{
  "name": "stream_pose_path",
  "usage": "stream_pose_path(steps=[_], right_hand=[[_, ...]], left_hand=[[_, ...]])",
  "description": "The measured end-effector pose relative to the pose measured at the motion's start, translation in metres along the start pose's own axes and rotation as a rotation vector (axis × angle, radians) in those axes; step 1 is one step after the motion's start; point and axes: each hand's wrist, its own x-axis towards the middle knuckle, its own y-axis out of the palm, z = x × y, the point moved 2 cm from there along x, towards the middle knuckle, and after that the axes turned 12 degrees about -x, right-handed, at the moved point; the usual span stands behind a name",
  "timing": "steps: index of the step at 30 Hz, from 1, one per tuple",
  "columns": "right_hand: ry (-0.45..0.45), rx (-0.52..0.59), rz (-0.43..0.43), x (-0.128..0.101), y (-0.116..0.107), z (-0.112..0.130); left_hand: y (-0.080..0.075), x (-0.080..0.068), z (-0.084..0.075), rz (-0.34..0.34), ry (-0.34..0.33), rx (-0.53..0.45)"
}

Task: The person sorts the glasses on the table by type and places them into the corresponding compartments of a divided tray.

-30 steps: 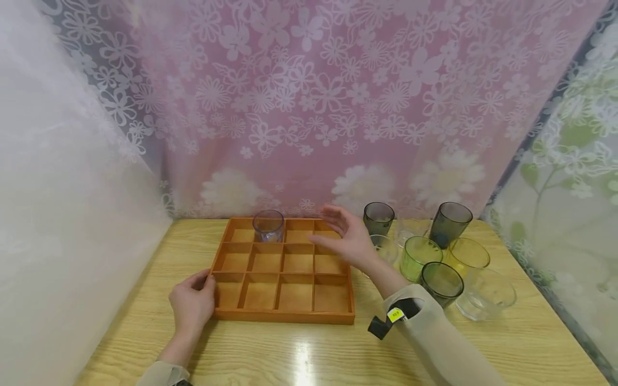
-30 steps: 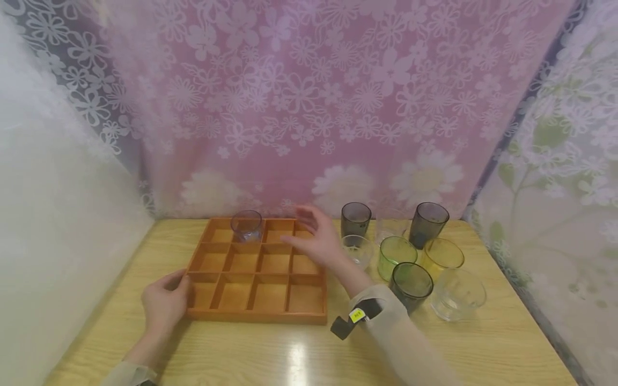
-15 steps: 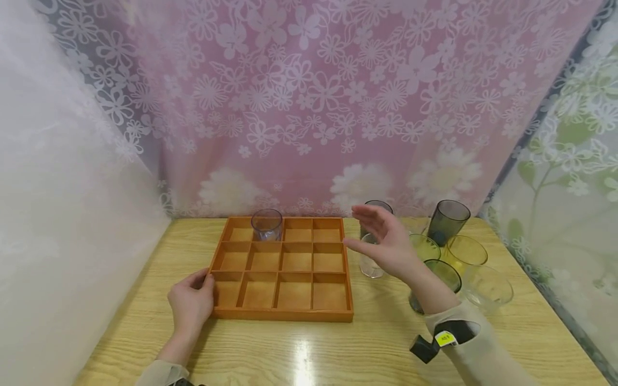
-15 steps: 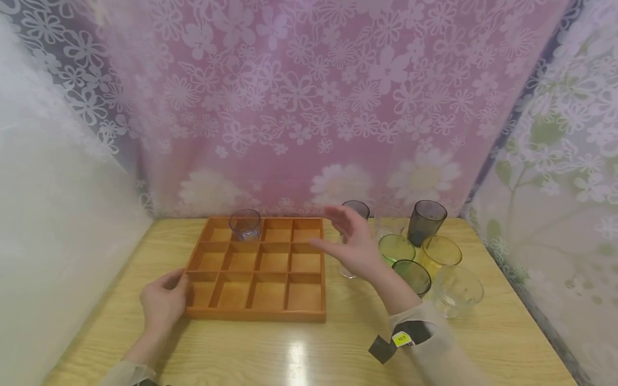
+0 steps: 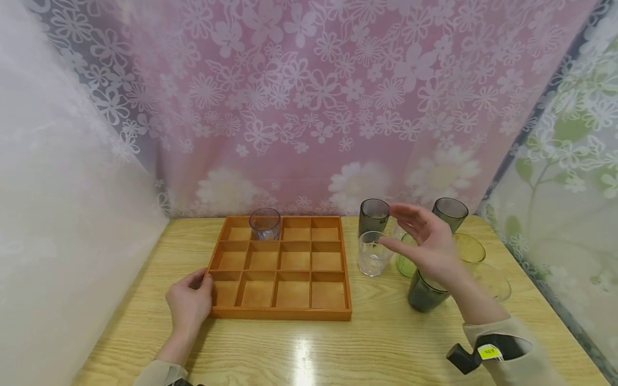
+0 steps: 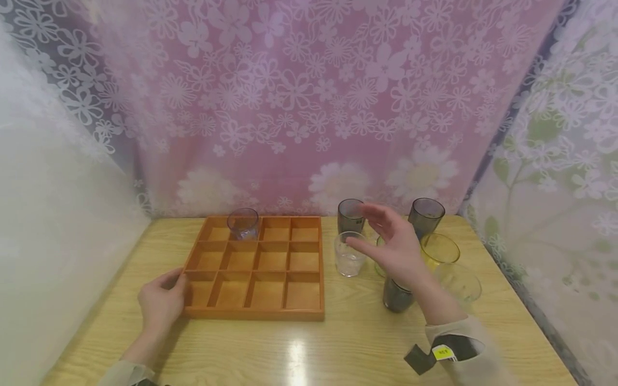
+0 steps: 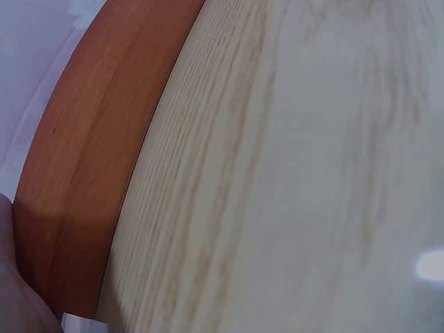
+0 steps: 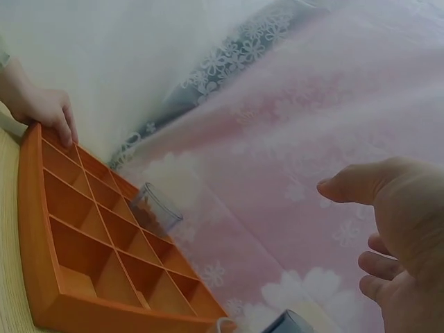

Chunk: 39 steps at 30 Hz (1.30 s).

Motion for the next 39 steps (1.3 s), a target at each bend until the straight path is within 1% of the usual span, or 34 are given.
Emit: stream_pose_path(steps=[3,7,15,18,23,25,32,39], right_hand=[[-0.004,-0.014,-0.018,-0.003,-0.009,-0.004],[0.013,-0.032,-0.02,-0.009,-0.019,-0.007],[0.096,-0.101,-0.005,-0.022,-0.036,-0.013],[0.116,-0.128,0.005,-0.026,-0.041,-0.017],[0.101,-0.165,0.005,-0.031,-0.047,-0.021],[0.094,-0.16,-0.003,-0.033,-0.049,-0.022],[0.094,-0.154,-0.022,-0.041,-0.051,-0.028],[0.11,-0.158,-0.028,-0.045,-0.055,-0.036]], left_hand=[[0.0,0.0,-0.001,0.002,0.002,0.002],[0.001,0.0,-0.001,-0.003,0.008,0.006],[0.002,-0.002,0.003,-0.01,-0.02,0.015],[0.001,-0.002,0.004,-0.02,-0.013,0.024],[0.002,0.0,0.003,-0.03,0.023,0.027],[0.001,0.001,0.001,-0.031,0.03,0.023],[0.0,-0.002,0.0,-0.014,0.013,0.026],[0.002,-0.001,0.002,0.005,-0.017,0.012]])
